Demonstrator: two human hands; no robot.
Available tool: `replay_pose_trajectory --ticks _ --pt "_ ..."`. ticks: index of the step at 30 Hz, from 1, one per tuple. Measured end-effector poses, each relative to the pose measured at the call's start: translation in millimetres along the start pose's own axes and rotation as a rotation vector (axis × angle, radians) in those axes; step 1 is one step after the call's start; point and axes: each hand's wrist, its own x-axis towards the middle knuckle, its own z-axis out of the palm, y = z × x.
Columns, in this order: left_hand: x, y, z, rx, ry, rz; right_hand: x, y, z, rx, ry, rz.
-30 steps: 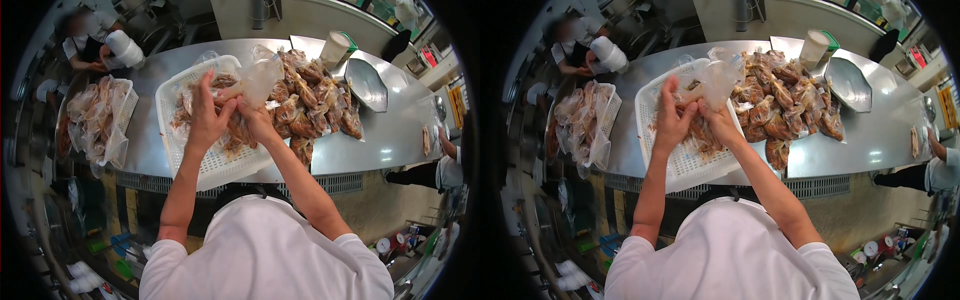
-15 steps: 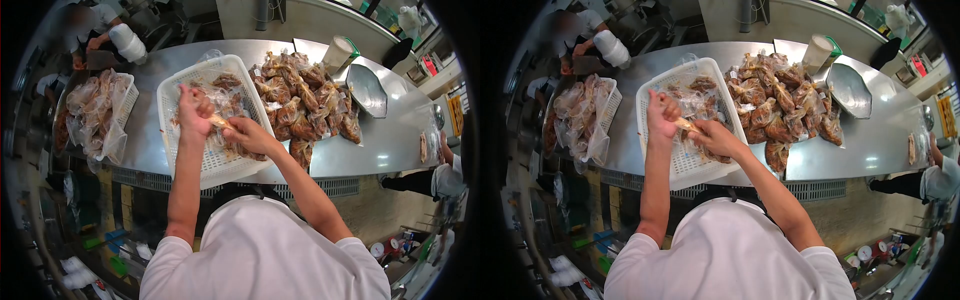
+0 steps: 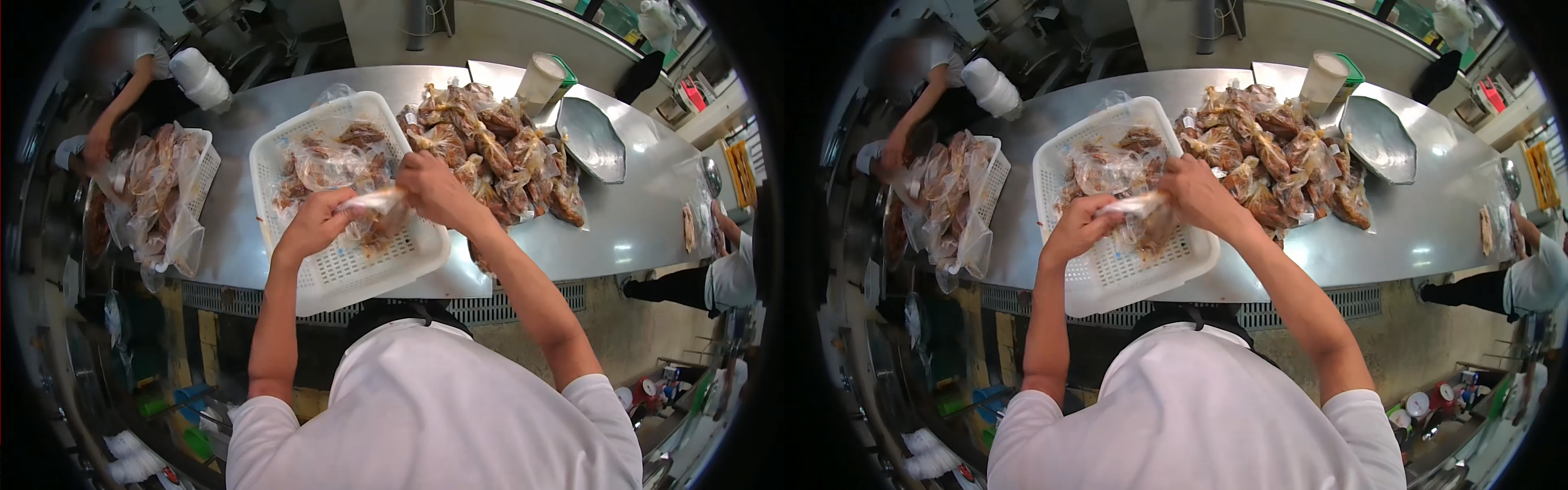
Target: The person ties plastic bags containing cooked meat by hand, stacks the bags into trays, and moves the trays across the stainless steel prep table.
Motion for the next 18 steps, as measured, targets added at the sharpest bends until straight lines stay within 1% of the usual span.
replay_pose_trajectory --ticks 1,2,3,4,5,6,7,8,9,10,12,13,14,15,16,17,18 --pt "-4.4 9.6 7.0 -0.4 0.055 -0.025 1.7 -2.6 -1.3 -0.004 -0.002 0.005" --pt "-9.7 18.7 17.4 -0.797 0.113 -0.055 7.4 -6.9 1.8 0.246 0.093 0.121" --pt "-6.8 25.5 55.0 -1.016 0.296 0.123 15.4 -14.6 5.1 0.499 0.186 0.236" --pt "-8.1 44.5 65.8 -1.098 0.204 0.096 21.5 -21.8 7.1 0.753 0.277 0.349" --pt "0.5 46.8 82.1 -1.165 0.026 0.166 24.7 -29.3 5.7 1.046 0.263 0.337" --pt "6.7 39.2 97.2 -1.226 -0.155 0.236 25.8 -31.5 7.4 1.049 0.259 0.332" --pt "10.5 24.0 102.6 -1.225 -0.152 0.234 25.6 -33.3 9.0 1.172 0.165 0.228" --pt "17.8 5.6 103.1 -0.79 0.126 0.078 25.1 -33.9 10.3 1.288 0.07 0.123" --pt "24.0 -6.9 97.8 -0.342 0.382 -0.072 25.0 -32.1 12.7 1.025 0.099 -0.037" --pt "25.9 -18.9 79.7 -0.345 0.378 -0.069 20.5 -27.1 19.4 1.02 0.101 -0.033" --pt "22.2 -38.4 37.8 -1.057 0.281 0.043 13.8 -19.4 34.8 0.829 0.228 0.275" --pt "21.9 -27.4 34.1 -1.054 0.285 0.043 13.5 -36.9 24.9 0.73 0.176 0.554" --pt "19.8 -13.7 35.8 -0.701 0.408 0.016 13.4 -47.5 22.5 0.737 0.172 0.554" --pt "19.3 2.0 37.0 -0.343 0.514 -0.007 14.1 -54.8 20.8 0.667 0.214 0.636" --pt "18.7 15.9 39.1 -0.341 0.513 -0.005 16.0 -57.8 20.5 0.592 0.259 0.715" --pt "17.0 29.8 43.9 -0.228 0.593 0.023 10.9 -49.4 40.7 0.686 0.41 0.655" --pt "17.5 40.5 48.9 -0.117 0.672 0.053 9.6 -47.9 46.4 0.682 0.416 0.661"
